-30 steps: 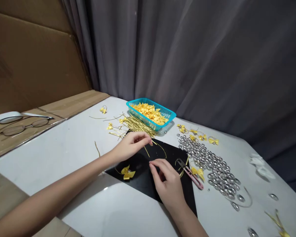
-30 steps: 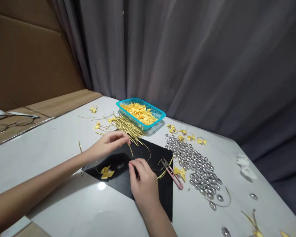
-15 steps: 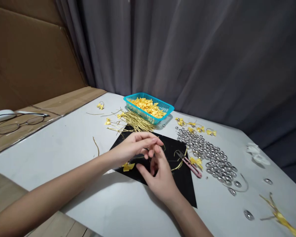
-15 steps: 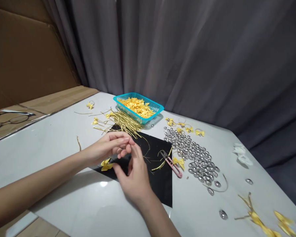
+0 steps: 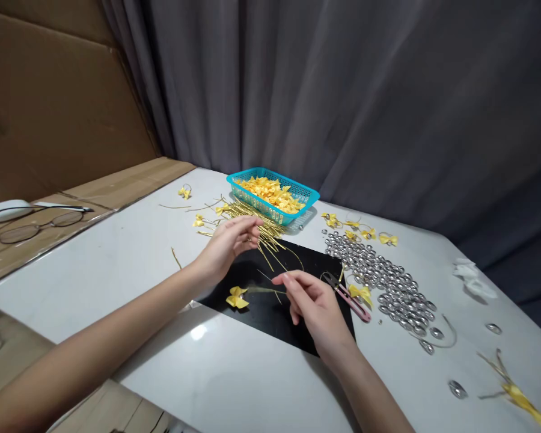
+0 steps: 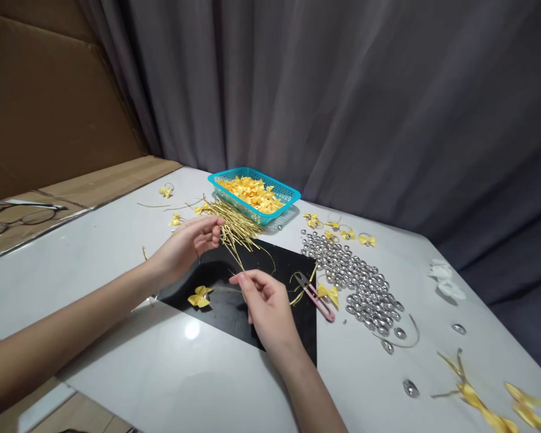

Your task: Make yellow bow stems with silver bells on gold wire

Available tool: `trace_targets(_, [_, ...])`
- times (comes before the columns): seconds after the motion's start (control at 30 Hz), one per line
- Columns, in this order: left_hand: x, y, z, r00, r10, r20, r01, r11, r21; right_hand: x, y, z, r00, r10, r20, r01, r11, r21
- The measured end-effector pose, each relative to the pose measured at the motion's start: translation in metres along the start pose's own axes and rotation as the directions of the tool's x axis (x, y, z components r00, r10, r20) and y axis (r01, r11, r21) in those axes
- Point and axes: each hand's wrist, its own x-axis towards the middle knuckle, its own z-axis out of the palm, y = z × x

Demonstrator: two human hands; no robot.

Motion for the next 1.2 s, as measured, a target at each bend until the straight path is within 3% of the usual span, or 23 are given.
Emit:
trace_targets(0.1, [0.013,-0.002,-0.010,0.982,0.030,-0.186,-0.027,0.999,0.022,0.002,-0.004,-0.010,0.997,-0.041,-0.059,0.036,0.996,-0.086])
trace_targets(0.2, [0.020,-0.005,-0.015,0.960,0.029,-0.278,-0.010,0.998,0.068,0.003,-0.007,-0.019,0.994,-0.064,-0.094,0.051,0.990,-0.128])
trace_targets(0.4, [0.021,-0.012,-0.016,0.963,0.007,-0.268,0.038,0.986,0.163,0.006,-0.009,-0.025,0.992,-0.024,-0.128,0.017,0.998,-0.053])
trace_targets(0.6, [0.027,-0.013,-0.025,0.959,0.107,-0.262,-0.039,0.967,0.250,0.007,-0.010,-0.026,0.992,0.004,-0.124,-0.008,1.000,-0.030])
trace_targets(0.7, [0.022,-0.021,-0.019,0.974,0.150,-0.171,-0.083,0.934,0.348,0.007,-0.007,-0.025,0.991,0.007,-0.134,-0.007,1.000,-0.003])
trace_targets(0.8, [0.001,-0.037,-0.003,0.987,0.149,0.061,-0.160,0.857,0.490,0.007,-0.006,-0.024,0.990,-0.010,-0.141,0.029,0.991,0.129])
trace_targets(0.9, [-0.022,-0.054,0.011,0.924,0.053,0.379,-0.290,0.745,0.601,0.007,-0.007,-0.023,0.989,0.008,-0.148,0.042,0.942,0.333])
trace_targets(0.97, [-0.031,-0.062,0.014,0.870,0.005,0.494,-0.367,0.676,0.639,0.007,-0.010,-0.023,0.988,0.039,-0.151,0.032,0.897,0.442])
trace_targets(1.03, [-0.033,-0.065,0.014,0.846,-0.007,0.532,-0.414,0.621,0.666,0.007,-0.013,-0.024,0.985,0.075,-0.156,0.014,0.864,0.504])
trace_targets(1.2, [-0.026,-0.060,0.010,0.853,0.027,0.521,-0.444,0.564,0.697,0.008,-0.021,-0.044,0.957,0.099,-0.273,0.062,0.850,0.524])
